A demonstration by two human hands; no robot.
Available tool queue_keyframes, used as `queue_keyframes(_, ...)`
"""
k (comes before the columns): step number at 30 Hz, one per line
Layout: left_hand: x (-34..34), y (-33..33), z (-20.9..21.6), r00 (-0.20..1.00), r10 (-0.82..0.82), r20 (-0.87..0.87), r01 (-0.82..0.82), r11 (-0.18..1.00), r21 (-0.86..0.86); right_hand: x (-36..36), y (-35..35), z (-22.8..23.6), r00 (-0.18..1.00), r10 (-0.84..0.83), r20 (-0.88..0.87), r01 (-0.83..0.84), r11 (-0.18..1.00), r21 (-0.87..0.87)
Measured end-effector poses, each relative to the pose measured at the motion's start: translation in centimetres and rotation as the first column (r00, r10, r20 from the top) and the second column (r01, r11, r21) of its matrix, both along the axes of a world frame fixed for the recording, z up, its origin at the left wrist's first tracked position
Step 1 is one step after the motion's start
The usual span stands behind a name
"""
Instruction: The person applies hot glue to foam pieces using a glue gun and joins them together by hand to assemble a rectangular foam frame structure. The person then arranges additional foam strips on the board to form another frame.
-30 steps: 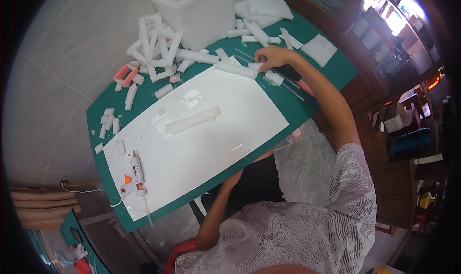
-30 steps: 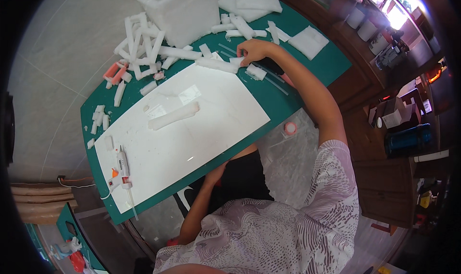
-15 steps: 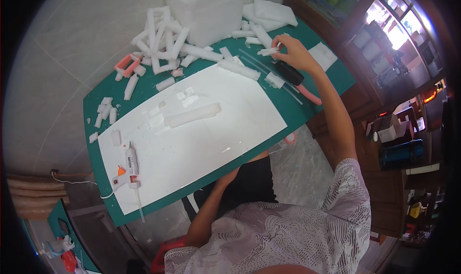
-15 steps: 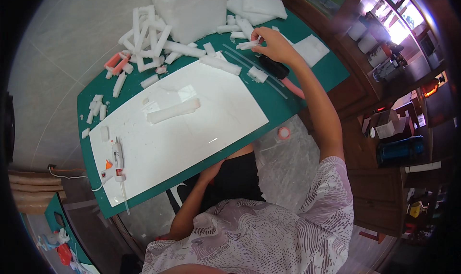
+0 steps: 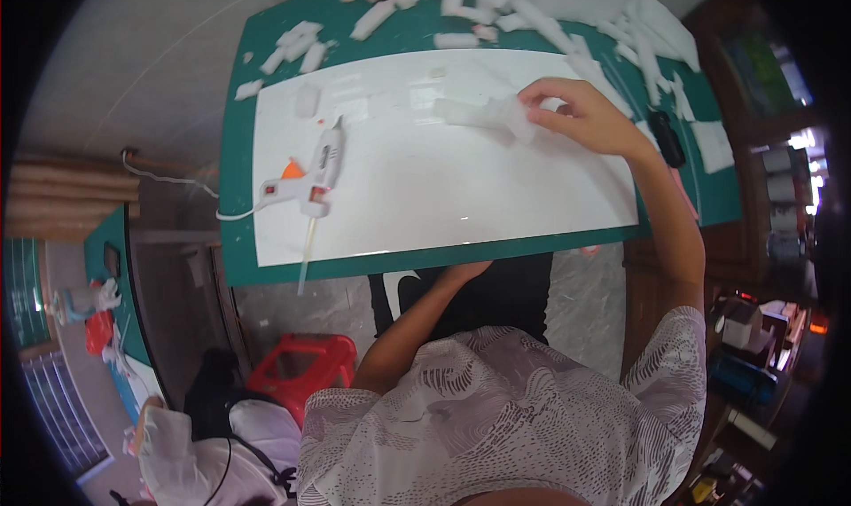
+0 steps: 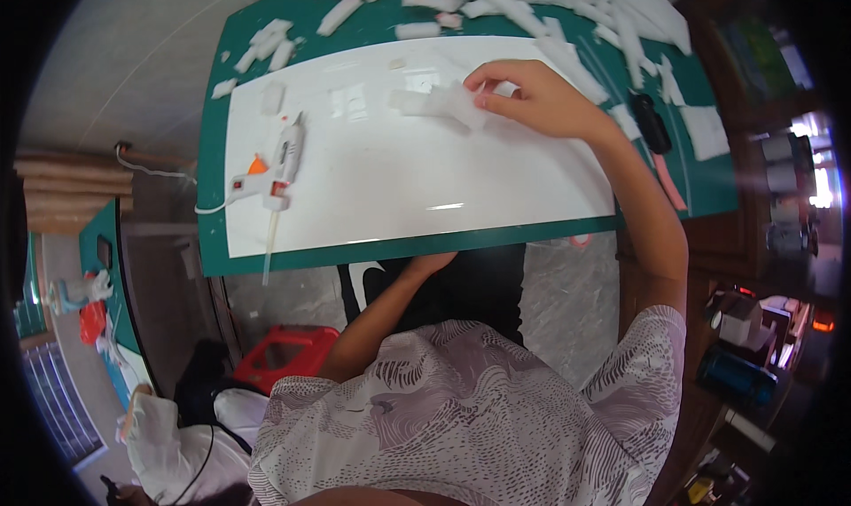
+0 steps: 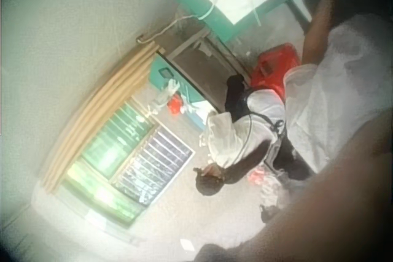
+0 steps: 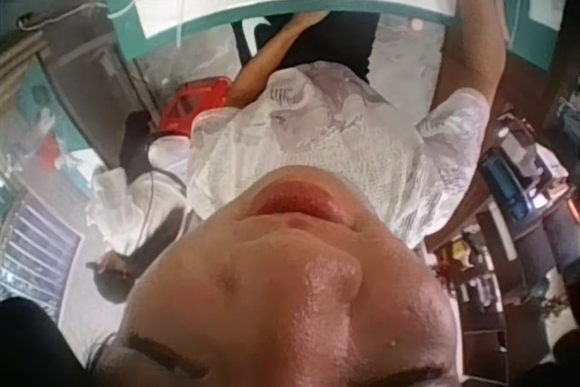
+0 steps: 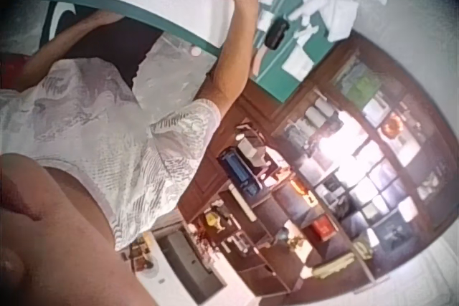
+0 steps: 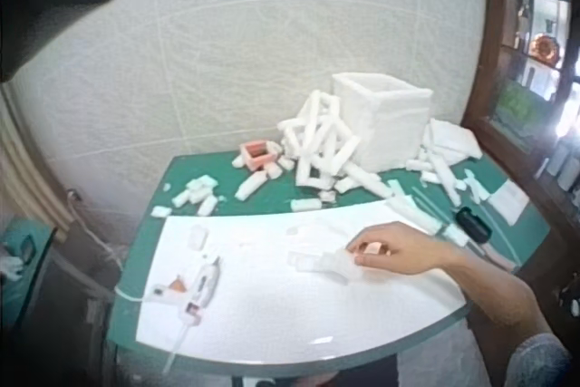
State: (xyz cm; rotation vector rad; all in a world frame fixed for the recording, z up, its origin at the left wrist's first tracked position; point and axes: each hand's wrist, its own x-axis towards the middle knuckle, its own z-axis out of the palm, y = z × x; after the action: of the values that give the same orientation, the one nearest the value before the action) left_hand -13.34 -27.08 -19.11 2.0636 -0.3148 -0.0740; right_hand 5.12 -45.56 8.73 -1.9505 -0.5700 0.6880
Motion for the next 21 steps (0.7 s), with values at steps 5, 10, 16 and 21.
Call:
queue_keyframes(5, -0.9, 2.5, -0.8, 0.998, 0.055, -0.019, -0.057, 0.993, -0.102, 0.5, 4.2, -0.1, 0.482, 0.206, 0.852, 0.212, 0.916, -0.341)
queue_keyframes(10, -2.1, 4.4, -3.7, 0.974, 0.123, 0.191, -0.125, 0.992, -0.003, 0.1, 5.1, -1.7, 0.694, 0.259, 0.672, 0.049, 0.914, -0.403)
queue_keyframes(16, -2.6, 5.0, -3.7, 0.967, 0.19, 0.169, -0.18, 0.981, -0.072, 0.7, 6.9, -3.1, 0.768, 0.062, 0.638, 0.193, 0.927, -0.323)
queue_keyframes(21, -2.6, 5.3, -2.9, 0.966, 0.203, 0.158, -0.191, 0.977, -0.091, 1.9, 7.0, -3.7, 0.786, 0.067, 0.615, 0.218, 0.9, -0.377)
